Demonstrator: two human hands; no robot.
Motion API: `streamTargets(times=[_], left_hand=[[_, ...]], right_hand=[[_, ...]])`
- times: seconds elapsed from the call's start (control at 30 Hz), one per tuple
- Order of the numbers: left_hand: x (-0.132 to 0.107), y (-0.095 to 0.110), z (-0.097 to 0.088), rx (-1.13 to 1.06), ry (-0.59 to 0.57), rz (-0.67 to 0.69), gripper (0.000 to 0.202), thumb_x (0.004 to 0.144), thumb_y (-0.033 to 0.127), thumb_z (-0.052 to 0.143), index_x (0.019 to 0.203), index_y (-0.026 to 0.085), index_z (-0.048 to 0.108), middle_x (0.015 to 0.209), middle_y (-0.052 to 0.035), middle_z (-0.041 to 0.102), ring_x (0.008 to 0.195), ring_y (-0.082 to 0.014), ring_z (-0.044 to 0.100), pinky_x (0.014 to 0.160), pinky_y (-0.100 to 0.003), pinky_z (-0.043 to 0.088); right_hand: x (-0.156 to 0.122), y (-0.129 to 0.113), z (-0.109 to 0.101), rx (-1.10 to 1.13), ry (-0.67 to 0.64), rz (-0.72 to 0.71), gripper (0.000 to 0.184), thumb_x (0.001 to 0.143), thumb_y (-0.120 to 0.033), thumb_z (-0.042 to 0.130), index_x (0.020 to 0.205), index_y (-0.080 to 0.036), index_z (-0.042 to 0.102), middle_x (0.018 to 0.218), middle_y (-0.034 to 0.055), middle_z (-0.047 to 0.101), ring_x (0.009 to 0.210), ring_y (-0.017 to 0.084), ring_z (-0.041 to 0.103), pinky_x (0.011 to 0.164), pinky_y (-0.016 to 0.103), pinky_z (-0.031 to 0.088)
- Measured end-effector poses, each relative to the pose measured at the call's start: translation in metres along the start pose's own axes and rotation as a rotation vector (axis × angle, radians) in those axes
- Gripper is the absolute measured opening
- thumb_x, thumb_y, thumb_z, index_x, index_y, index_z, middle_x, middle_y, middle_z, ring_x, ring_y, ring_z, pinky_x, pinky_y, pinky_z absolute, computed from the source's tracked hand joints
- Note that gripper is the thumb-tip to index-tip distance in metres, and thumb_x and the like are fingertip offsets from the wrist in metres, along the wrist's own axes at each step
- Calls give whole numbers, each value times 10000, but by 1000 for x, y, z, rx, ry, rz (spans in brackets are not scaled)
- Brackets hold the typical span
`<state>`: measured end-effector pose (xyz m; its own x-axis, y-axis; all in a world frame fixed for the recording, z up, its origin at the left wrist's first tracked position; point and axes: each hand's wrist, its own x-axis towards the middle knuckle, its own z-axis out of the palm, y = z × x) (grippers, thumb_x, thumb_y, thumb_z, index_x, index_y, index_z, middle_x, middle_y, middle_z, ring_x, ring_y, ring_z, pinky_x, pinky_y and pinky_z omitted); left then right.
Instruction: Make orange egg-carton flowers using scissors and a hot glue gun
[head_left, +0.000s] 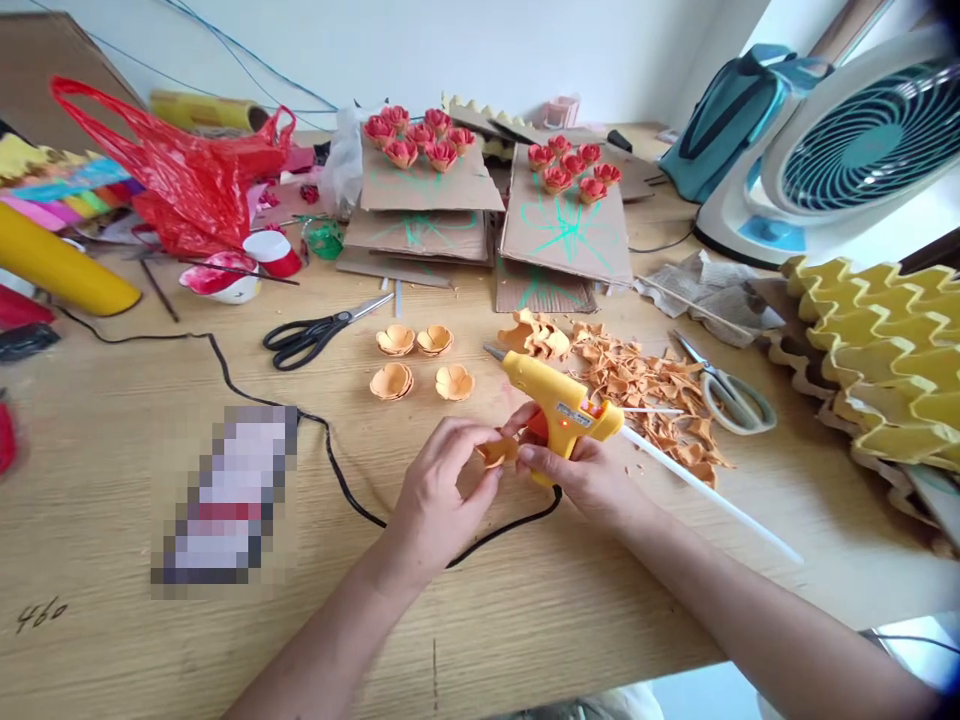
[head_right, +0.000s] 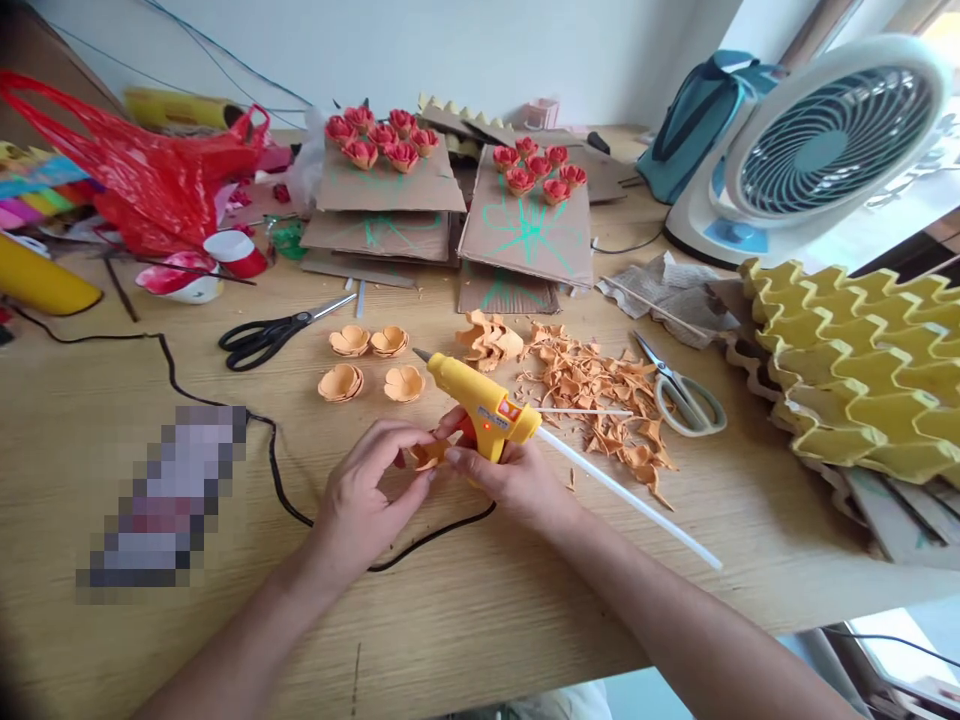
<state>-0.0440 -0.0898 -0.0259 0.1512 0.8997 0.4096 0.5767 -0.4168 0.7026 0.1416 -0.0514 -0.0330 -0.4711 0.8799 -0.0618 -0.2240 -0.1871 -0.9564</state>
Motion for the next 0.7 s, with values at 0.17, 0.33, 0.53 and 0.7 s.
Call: streamTargets(times=[0.17, 0.33, 0.53, 0.7], left_hand=[[-1, 4, 3, -24, 53, -55, 314, 837, 32, 649, 1087, 219, 619, 1024, -22, 691, 877, -148, 636, 755, -257, 526], [-1, 8, 3, -138, 52, -188, 278, 845, 81, 667, 1089, 209, 623, 1029, -27, 699, 842, -130, 640, 741, -250, 518], [2, 12, 0, -539, 53, -455, 340, 872, 295, 720, 1171, 197, 592, 1111, -61, 705, 1009, -172, 700, 854, -280, 575], [2, 10, -2, -719, 41, -626, 332, 890, 408, 712, 1123, 179, 659, 1111, -84, 729, 1000, -195, 708, 724, -253, 596]], right_hand=[[-1, 2, 0, -14, -24, -8, 256, 841, -428, 775, 978, -251, 651, 893, 3, 646, 804, 156, 614, 803, 313, 541], [0, 3, -1, -77, -27, -21, 283, 816, -420, 799, 974, -248, 639, 832, 1, 645, 839, 176, 616, 793, 315, 540], [0, 7, 0, -225, 24, -108, 224, 879, -412, 723, 991, -249, 615, 882, 13, 648, 867, 182, 617, 791, 322, 547], [-3, 3, 2, -436, 61, -166, 172, 910, -386, 660, 998, -244, 621, 923, 32, 659, 908, 199, 631, 865, 349, 554]])
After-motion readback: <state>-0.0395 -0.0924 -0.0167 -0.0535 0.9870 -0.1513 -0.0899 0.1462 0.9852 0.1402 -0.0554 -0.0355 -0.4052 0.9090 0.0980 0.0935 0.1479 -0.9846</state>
